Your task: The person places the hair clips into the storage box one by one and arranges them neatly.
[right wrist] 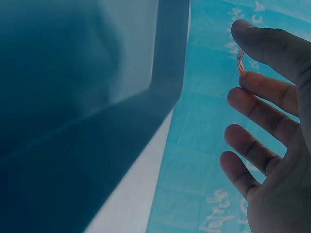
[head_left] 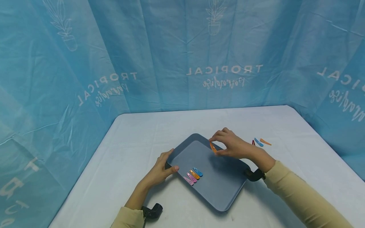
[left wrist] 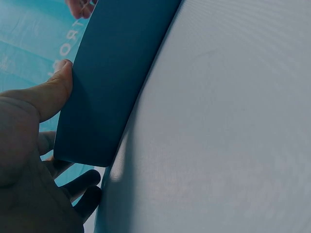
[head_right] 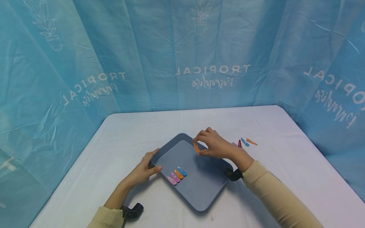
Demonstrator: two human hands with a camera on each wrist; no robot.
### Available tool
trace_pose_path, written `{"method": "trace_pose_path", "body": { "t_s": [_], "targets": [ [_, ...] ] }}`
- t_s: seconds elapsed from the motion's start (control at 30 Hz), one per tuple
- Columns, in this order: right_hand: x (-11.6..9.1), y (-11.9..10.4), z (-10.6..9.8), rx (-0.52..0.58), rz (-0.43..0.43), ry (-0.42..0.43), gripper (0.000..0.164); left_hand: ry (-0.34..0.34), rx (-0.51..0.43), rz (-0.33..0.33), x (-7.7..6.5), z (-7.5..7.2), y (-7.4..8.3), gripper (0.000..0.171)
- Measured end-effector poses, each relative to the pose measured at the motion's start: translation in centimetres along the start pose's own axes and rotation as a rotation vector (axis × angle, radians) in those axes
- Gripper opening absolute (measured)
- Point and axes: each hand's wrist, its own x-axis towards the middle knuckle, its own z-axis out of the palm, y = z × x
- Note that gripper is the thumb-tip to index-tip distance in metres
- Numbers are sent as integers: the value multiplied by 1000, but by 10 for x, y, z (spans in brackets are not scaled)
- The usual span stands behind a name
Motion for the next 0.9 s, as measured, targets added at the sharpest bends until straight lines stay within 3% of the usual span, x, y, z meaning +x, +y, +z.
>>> {"method": "trace_pose_path", "body": {
  "t_s": [0.37, 0.9],
  "targets": [
    [11, -8, 17, 31, -111, -51, 51, -2, -1, -4, 0, 0, 1, 81],
    [21, -19, 41, 57, -75, -200, 49, -20, -16, -11, 0, -2, 1, 81]
  ]
}}
